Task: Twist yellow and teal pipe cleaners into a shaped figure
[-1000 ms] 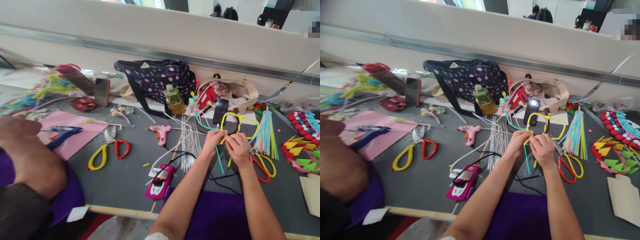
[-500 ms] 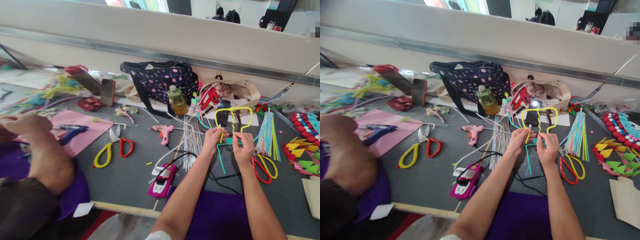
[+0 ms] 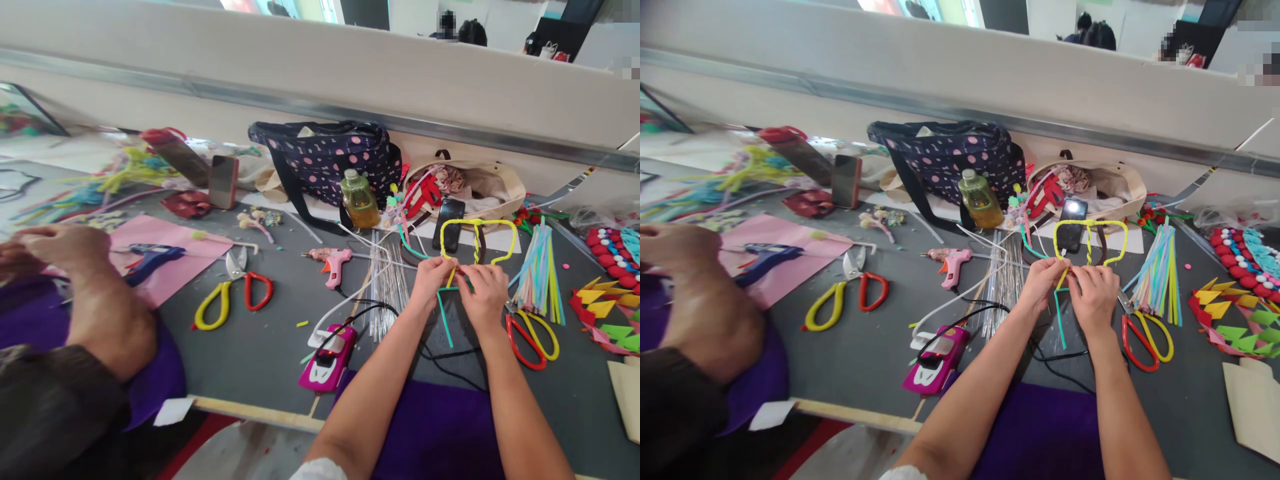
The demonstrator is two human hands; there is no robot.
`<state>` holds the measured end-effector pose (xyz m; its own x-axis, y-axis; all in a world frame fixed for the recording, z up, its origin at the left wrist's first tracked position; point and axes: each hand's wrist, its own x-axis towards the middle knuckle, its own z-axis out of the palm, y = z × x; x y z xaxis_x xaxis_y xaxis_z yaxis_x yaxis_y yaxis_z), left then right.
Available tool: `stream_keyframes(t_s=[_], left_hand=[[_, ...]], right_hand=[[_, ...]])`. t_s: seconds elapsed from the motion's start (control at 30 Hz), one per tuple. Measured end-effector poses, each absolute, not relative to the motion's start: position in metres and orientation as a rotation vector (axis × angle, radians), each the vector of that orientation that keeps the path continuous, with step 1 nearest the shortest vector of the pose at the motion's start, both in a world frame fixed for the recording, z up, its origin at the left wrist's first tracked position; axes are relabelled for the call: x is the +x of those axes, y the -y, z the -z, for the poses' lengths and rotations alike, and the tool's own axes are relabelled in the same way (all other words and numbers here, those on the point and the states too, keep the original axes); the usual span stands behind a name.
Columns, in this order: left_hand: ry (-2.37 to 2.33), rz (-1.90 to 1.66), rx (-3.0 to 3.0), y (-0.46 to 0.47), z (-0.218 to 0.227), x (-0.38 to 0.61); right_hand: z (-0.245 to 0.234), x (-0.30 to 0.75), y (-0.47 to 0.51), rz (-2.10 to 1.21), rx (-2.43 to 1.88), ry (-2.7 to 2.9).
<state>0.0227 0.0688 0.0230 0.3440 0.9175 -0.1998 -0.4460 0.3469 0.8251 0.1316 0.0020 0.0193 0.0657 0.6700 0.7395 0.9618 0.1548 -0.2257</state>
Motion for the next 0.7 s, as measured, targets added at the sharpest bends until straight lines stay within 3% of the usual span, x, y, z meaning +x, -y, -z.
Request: stream_keyframes(t_s=[0.43,0.7], left_hand=[[-0.785,-0.936,0.980,-0.0691,-0.0221,0.0217],[-0.767,-0.994,1.209,-0.0718,-0.0156,0.0203]], right_hand=[[-0.0123,0.1339,-0.0047,0.541,-1.669,1.617],[-0.0125,0.1324,-0.0048,0.412,-1.673,1.528]])
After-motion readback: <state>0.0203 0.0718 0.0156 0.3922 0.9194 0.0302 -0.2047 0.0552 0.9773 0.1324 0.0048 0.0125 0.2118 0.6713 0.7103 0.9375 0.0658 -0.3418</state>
